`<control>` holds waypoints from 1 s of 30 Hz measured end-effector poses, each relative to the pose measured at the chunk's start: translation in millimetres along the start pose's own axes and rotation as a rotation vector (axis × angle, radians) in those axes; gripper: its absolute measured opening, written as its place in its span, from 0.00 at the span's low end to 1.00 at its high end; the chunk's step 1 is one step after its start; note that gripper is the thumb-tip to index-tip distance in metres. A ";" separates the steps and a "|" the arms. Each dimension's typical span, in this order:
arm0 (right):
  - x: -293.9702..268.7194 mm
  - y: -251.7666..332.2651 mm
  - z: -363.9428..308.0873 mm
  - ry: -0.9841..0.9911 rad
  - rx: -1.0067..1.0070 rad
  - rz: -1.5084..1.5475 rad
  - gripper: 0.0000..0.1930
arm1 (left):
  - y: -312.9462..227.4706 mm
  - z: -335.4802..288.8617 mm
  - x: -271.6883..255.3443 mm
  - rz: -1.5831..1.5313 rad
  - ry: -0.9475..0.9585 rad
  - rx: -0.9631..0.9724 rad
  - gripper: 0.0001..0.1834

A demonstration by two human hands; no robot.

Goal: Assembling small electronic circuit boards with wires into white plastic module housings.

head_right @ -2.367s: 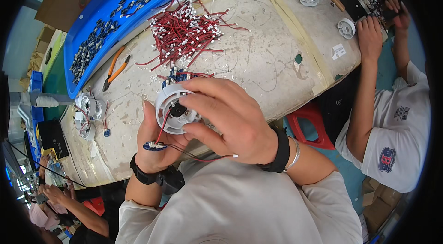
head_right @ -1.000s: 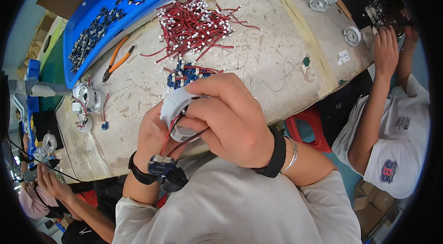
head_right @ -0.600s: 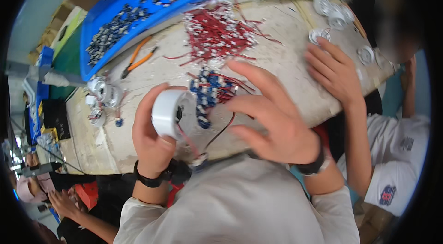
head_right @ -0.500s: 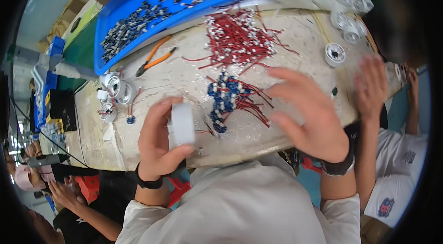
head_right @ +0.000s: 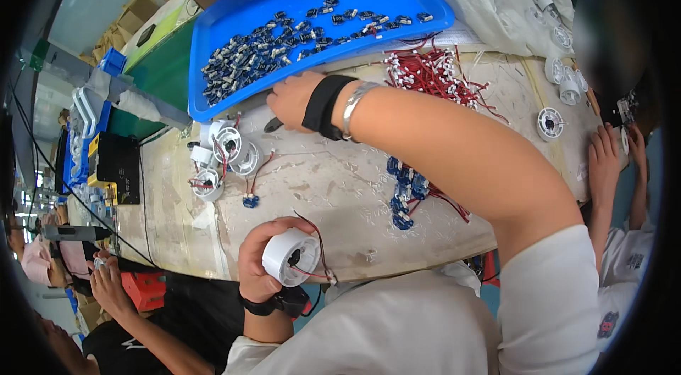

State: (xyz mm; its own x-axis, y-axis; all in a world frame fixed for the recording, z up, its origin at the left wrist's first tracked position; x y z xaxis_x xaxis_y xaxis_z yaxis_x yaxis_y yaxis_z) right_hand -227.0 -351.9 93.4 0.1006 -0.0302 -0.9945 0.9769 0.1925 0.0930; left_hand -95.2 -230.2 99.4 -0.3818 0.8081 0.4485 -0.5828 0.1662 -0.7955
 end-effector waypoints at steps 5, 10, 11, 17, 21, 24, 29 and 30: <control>30.5 4.5 8.2 -0.067 0.017 -0.143 0.09 | -2.1 -22.9 -24.8 0.211 -0.265 -0.011 0.34; 4.6 25.0 -6.0 -0.317 -0.276 -0.189 0.08 | -5.8 -29.6 -31.0 0.184 -0.371 -0.079 0.42; -11.4 22.6 -19.3 -0.321 -0.251 -0.205 0.08 | -4.6 -28.3 -30.6 0.165 -0.387 -0.075 0.41; -109.3 -19.7 -115.8 0.014 0.182 0.685 0.13 | 0.6 -17.9 -22.6 -0.226 -0.572 0.133 0.35; -119.9 -23.9 -206.1 -0.391 0.152 0.707 0.10 | 37.1 12.5 25.9 -0.857 -0.459 -0.112 0.34; -103.2 -9.8 -237.8 -0.378 0.252 0.456 0.12 | 51.2 38.3 59.0 -0.695 -0.290 -0.188 0.33; -106.2 -7.1 -264.2 -0.405 0.335 0.302 0.13 | 60.2 44.6 81.1 -0.554 -0.276 -0.223 0.34; -106.6 -5.5 -267.4 -0.412 0.341 0.259 0.13 | 62.1 44.8 81.5 -0.554 -0.315 -0.217 0.36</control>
State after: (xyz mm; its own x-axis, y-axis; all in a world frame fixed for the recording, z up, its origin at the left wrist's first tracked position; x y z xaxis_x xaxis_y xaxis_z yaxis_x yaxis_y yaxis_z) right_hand -293.5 -87.5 185.7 0.3422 -0.4157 -0.8427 0.9094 -0.0791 0.4083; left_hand -194.6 -179.3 104.8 -0.2781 0.3726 0.8854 -0.6078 0.6455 -0.4625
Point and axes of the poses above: each hand's wrist, its own z-axis towards the middle knuckle, its own x-axis out of the palm, y = z × x, the point moved 8 cm from there along z, towards the middle knuckle, and after that the axes turned 12 degrees about x, right-handed, at the moved point
